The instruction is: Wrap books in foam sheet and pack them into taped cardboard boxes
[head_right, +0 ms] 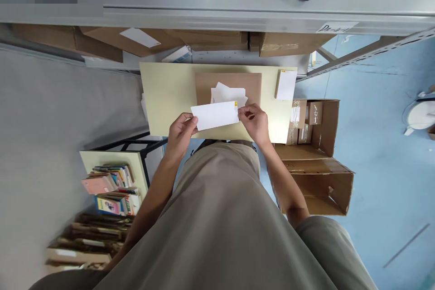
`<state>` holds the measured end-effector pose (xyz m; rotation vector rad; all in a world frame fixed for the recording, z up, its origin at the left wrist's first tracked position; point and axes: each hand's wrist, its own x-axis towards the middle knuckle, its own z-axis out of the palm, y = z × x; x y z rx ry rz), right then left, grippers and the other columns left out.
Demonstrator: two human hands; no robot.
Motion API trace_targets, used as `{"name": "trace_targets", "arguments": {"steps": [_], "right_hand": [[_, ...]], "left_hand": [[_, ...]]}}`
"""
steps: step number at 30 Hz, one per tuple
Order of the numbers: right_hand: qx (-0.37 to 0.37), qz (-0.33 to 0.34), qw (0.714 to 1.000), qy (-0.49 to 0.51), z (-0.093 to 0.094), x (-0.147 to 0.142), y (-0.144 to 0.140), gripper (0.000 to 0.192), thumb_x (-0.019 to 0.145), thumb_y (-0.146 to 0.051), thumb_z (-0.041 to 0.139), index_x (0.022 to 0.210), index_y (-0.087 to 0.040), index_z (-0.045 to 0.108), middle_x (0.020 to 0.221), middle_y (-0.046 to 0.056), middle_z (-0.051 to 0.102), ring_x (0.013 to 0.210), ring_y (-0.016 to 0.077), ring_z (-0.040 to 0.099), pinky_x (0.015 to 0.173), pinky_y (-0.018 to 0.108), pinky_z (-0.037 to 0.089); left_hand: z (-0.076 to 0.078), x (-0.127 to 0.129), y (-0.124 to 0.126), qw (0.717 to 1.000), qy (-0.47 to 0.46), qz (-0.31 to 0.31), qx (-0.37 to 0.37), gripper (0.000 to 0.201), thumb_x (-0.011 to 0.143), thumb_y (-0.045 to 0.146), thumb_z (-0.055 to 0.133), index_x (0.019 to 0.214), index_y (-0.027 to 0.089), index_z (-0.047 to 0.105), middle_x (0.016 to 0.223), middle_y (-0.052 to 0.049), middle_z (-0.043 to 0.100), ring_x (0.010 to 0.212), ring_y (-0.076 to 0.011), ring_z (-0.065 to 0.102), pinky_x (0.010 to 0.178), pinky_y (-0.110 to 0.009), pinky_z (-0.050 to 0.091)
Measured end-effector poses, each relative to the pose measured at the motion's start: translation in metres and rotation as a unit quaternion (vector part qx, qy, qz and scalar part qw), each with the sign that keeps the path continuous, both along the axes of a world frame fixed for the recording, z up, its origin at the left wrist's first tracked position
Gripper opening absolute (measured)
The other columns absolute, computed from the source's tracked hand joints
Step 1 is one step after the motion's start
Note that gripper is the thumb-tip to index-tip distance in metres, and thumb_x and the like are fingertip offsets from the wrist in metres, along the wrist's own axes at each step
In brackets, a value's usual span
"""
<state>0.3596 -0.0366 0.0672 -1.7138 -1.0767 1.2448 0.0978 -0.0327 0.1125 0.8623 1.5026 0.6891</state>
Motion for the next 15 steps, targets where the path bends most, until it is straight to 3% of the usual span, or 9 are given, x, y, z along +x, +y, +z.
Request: {"name": "trace_targets", "arguments": {"steps": [10,15], "right_hand": [[-0.025,0.025,0.999,0.026,0.000,0.012,-0.018,0.033,0.095,-0.054,0.077,0.088,-0.022,0.078,0.097,0.005,0.078,0.083,0.0180,0.071,0.074,0.034,0.059],[-0.020,0.019,1.000,0.009,-0.004,0.009,-0.028,0.037,0.093,-0.059,0.080,0.085,-0.023,0.078,0.094,0.005,0.077,0.081,0.0180,0.071,0.071,0.034,0.058]], "left_hand": [[-0.002,0.008,-0.014,1.000,-0.004,-0.009,-0.012,0.068,0.083,0.089,0.082,0.102,0.026,0.062,0.092,-0.004,0.080,0.092,-0.0244,0.079,0.082,-0.036,0.065],[-0.013,0.006,-0.024,0.999,-0.031,0.006,-0.030,0.068,0.081,0.086,0.087,0.101,0.025,0.064,0.095,-0.004,0.080,0.093,-0.0236,0.078,0.083,-0.036,0.064]]}}
